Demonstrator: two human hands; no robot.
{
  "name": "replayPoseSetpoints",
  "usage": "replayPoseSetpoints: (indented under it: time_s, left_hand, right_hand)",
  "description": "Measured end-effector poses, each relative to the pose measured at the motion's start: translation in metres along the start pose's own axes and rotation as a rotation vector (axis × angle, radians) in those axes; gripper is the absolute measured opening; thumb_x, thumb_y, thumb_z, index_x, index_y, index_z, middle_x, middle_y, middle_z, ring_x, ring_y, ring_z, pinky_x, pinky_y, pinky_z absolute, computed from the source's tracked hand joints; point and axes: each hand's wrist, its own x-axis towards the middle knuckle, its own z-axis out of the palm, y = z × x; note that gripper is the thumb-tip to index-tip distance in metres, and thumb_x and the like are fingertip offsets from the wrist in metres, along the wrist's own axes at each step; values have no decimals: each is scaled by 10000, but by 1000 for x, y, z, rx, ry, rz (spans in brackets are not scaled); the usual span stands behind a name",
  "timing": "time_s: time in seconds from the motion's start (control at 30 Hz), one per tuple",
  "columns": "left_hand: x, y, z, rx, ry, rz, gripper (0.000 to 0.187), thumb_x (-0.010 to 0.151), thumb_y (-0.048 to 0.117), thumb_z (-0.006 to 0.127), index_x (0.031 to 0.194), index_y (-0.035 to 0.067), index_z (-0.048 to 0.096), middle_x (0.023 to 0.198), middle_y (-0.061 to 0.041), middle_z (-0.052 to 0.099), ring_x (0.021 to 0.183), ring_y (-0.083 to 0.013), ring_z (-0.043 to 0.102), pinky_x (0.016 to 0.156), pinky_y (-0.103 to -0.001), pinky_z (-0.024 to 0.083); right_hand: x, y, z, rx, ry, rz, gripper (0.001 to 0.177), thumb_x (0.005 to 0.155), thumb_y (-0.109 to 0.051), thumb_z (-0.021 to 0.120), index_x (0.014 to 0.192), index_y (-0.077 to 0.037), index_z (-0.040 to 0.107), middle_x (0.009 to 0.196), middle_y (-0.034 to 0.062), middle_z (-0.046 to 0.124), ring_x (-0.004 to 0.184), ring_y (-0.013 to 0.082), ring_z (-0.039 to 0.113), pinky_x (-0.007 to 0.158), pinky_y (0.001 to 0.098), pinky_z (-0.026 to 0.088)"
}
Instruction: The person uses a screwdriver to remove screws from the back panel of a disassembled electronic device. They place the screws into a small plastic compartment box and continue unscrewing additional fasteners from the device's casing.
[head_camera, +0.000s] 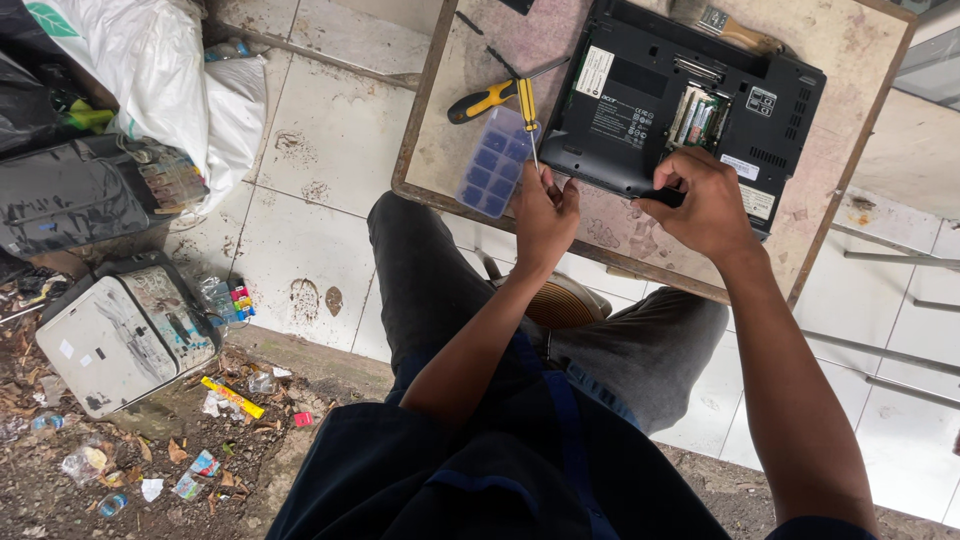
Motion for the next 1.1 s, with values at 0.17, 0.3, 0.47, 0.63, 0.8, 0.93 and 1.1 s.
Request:
replayPoseSetpoints:
  time_s: [0.17,0.3,0.47,0.63,0.8,0.93,1.1]
  left_hand:
    - [1,8,-1,26,14,13,197,960,86,628,962,147,440,583,-93,579,555,-246,659,552,-359,490]
    - [2,5,0,43,9,3,193,950,83,631,965,135,446,593,-108,579,566,-269,668,552,-368,499]
    - [2,2,1,74,4,-6,188,946,84,640,967,126,458,600,-104,593,579,-277,683,549,-369,509]
    - [3,4,-2,103,-39,-17,197,920,70,648,956,138,466,617,-93,616,616,-278,716,555,-363,533]
    - [-2,21,-5,142,-48,3,209,931,53,634,961,144,448,648,-133,644,677,-342,769,574,-415,575]
    - [-8,18,-9,161,-80,24,236,904,54,660,970,142,451,659,-137,639,692,-362,771,569,-433,581]
    - [-15,20,-26,7,-224,145,263,965,308,738,934,155,526,595,-56,551,536,-198,641,502,-329,483]
  right_hand:
    - [-2,-5,2,25,1,-28,365,769,43,963,943,-37,652,892,158,648,842,341,684,753,405,555]
    - [-3,-2,1,27,9,-46,364,775,56,960,943,-32,650,899,161,655,836,347,689,752,411,559]
    - [-4,-1,3,22,4,-49,375,766,58,958,946,-31,642,899,168,657,827,354,687,747,426,561]
    - [-8,7,8,1,6,-53,382,771,41,964,936,-45,631,903,146,648,831,342,683,742,415,564]
    - [-9,-1,3,1,-10,-53,376,762,84,938,927,-24,618,905,182,653,842,381,679,746,445,572]
    - [-16,4,1,-24,-23,-51,376,758,72,941,937,-31,628,904,169,654,853,385,684,752,450,582]
    - [-31,11,-2,-90,-9,-109,388,728,30,958,909,-58,626,895,118,663,873,358,681,759,454,561]
